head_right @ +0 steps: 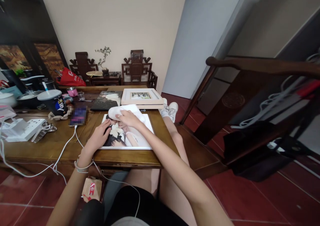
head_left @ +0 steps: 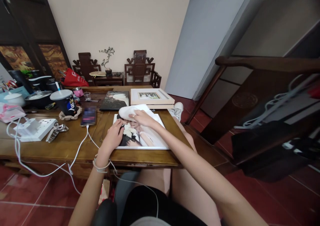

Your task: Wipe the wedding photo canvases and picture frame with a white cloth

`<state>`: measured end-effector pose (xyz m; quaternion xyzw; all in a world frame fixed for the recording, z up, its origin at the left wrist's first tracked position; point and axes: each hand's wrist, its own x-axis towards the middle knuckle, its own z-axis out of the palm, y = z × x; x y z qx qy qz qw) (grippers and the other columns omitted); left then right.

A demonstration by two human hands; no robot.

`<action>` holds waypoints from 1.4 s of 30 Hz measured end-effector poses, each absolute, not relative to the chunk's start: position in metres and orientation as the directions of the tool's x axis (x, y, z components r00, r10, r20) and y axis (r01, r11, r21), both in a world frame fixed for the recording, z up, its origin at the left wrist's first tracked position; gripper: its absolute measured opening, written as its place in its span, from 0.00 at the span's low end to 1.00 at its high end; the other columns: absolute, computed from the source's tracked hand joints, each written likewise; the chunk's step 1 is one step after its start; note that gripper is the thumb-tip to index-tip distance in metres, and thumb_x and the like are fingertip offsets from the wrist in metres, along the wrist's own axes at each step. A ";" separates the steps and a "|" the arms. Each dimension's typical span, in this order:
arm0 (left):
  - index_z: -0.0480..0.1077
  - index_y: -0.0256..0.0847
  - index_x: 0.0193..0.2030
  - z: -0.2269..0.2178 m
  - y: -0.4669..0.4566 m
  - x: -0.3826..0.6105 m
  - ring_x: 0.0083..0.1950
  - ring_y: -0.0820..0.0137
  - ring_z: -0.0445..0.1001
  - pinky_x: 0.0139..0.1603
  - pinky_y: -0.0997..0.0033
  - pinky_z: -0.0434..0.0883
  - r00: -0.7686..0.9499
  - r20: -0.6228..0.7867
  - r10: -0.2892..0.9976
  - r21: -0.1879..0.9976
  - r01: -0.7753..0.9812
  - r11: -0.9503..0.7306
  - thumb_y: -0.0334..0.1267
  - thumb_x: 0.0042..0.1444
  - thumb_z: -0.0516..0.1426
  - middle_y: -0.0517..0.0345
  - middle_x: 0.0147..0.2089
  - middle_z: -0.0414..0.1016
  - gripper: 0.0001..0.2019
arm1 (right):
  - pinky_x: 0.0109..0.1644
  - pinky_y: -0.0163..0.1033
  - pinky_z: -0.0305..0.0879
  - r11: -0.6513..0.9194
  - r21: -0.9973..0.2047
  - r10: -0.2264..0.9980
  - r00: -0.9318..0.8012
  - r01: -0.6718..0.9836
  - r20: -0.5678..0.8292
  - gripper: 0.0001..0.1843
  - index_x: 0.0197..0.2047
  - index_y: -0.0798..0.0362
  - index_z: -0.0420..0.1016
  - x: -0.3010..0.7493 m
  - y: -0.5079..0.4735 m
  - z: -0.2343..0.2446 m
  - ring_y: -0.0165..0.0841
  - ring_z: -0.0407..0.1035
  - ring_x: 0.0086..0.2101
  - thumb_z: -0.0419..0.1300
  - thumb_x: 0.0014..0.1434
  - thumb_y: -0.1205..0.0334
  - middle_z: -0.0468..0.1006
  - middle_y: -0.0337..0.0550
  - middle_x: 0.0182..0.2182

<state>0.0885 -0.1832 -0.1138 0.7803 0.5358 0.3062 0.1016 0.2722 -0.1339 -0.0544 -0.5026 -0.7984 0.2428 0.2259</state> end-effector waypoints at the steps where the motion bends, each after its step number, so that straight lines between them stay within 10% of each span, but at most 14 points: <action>1: 0.66 0.39 0.60 -0.114 -0.183 0.089 0.70 0.60 0.57 0.67 0.54 0.58 0.233 0.366 0.901 0.487 0.777 -0.399 0.36 0.64 0.47 0.45 0.67 0.62 0.19 | 0.45 0.39 0.64 0.374 -0.608 0.917 -0.378 0.700 0.128 0.17 0.42 0.54 0.73 0.284 -0.135 -0.053 0.40 0.72 0.42 0.47 0.65 0.54 0.79 0.49 0.45; 9: 0.64 0.37 0.61 -0.114 -0.182 0.090 0.70 0.60 0.57 0.67 0.53 0.59 0.207 0.331 0.921 0.489 0.797 -0.355 0.36 0.64 0.47 0.44 0.67 0.62 0.20 | 0.53 0.48 0.58 0.281 -0.493 0.960 -0.242 0.824 0.142 0.16 0.32 0.55 0.70 0.344 -0.163 -0.058 0.47 0.69 0.45 0.47 0.64 0.56 0.78 0.58 0.41; 17: 0.64 0.40 0.61 -0.113 -0.182 0.090 0.70 0.59 0.56 0.67 0.52 0.59 0.212 0.326 0.921 0.461 0.815 -0.350 0.36 0.64 0.47 0.46 0.68 0.60 0.19 | 0.64 0.51 0.47 0.576 -0.316 0.817 -0.519 0.754 0.251 0.17 0.25 0.50 0.66 0.354 -0.279 -0.071 0.47 0.56 0.62 0.49 0.64 0.59 0.78 0.54 0.47; 31: 0.63 0.39 0.62 -0.116 -0.181 0.086 0.70 0.60 0.56 0.67 0.53 0.58 0.230 0.334 0.914 0.454 0.811 -0.370 0.38 0.65 0.46 0.45 0.68 0.60 0.20 | 0.45 0.40 0.60 0.352 -0.291 0.934 -0.314 0.889 0.170 0.17 0.35 0.55 0.73 0.340 -0.153 -0.058 0.43 0.71 0.42 0.47 0.66 0.56 0.79 0.55 0.39; 42: 0.66 0.35 0.60 -0.114 -0.180 0.088 0.69 0.60 0.58 0.68 0.56 0.58 0.237 0.363 0.901 0.450 0.802 -0.392 0.36 0.64 0.47 0.42 0.66 0.63 0.20 | 0.56 0.47 0.57 0.453 -0.261 0.891 -0.421 0.852 0.173 0.16 0.31 0.54 0.71 0.340 -0.215 -0.062 0.46 0.69 0.50 0.48 0.66 0.59 0.79 0.55 0.41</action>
